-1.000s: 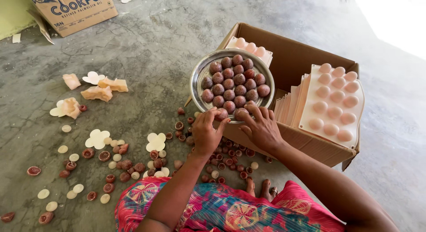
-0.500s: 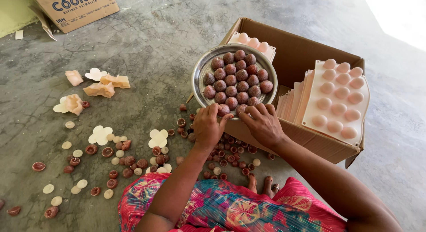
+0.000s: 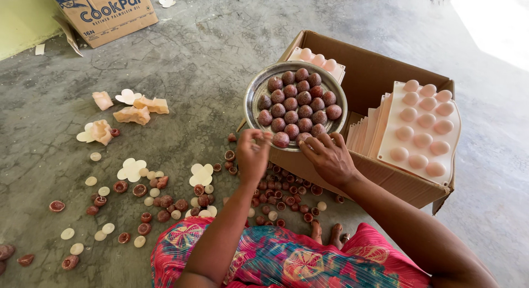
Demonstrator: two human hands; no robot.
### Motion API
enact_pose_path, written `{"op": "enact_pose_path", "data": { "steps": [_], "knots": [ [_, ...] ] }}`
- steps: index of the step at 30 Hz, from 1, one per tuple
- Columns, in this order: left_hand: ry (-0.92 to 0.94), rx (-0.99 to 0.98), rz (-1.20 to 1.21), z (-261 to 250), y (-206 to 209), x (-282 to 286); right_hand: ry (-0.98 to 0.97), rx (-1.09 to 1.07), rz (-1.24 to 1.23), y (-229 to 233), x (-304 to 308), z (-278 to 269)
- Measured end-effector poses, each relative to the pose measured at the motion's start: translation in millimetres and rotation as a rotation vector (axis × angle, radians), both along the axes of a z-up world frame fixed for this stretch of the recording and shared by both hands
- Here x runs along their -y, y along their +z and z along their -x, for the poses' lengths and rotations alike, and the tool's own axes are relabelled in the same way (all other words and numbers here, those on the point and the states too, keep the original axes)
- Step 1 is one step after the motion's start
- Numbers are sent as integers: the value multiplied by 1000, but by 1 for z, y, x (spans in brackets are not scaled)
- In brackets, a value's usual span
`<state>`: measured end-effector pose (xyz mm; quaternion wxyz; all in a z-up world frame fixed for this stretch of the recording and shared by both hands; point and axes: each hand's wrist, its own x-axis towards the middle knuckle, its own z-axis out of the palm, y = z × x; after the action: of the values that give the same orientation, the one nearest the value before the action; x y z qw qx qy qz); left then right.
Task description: The person sits on the floor and assembles small round candles by hand. They pick up a candle base and a wick from the floor, insert the wick into the base, and place the finished candle into a metal bowl. The process is repeated continuously with materials scattered around the workspace.
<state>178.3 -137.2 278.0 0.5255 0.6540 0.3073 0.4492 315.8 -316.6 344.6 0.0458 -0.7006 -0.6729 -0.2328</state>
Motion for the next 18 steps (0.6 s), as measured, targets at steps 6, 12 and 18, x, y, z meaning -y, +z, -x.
{"op": "enact_pose_path", "data": {
  "steps": [6, 12, 18],
  "knots": [
    [-197, 510, 1053, 25, 5, -26, -40, -20, 12, 0, -1, -3],
    [-166, 237, 405, 18, 21, -16, -17, -44, 5, 0, 0, -2],
    [-52, -99, -505, 14, 19, -9, -28, 7, 23, 1, 2, -1]
  ]
}}
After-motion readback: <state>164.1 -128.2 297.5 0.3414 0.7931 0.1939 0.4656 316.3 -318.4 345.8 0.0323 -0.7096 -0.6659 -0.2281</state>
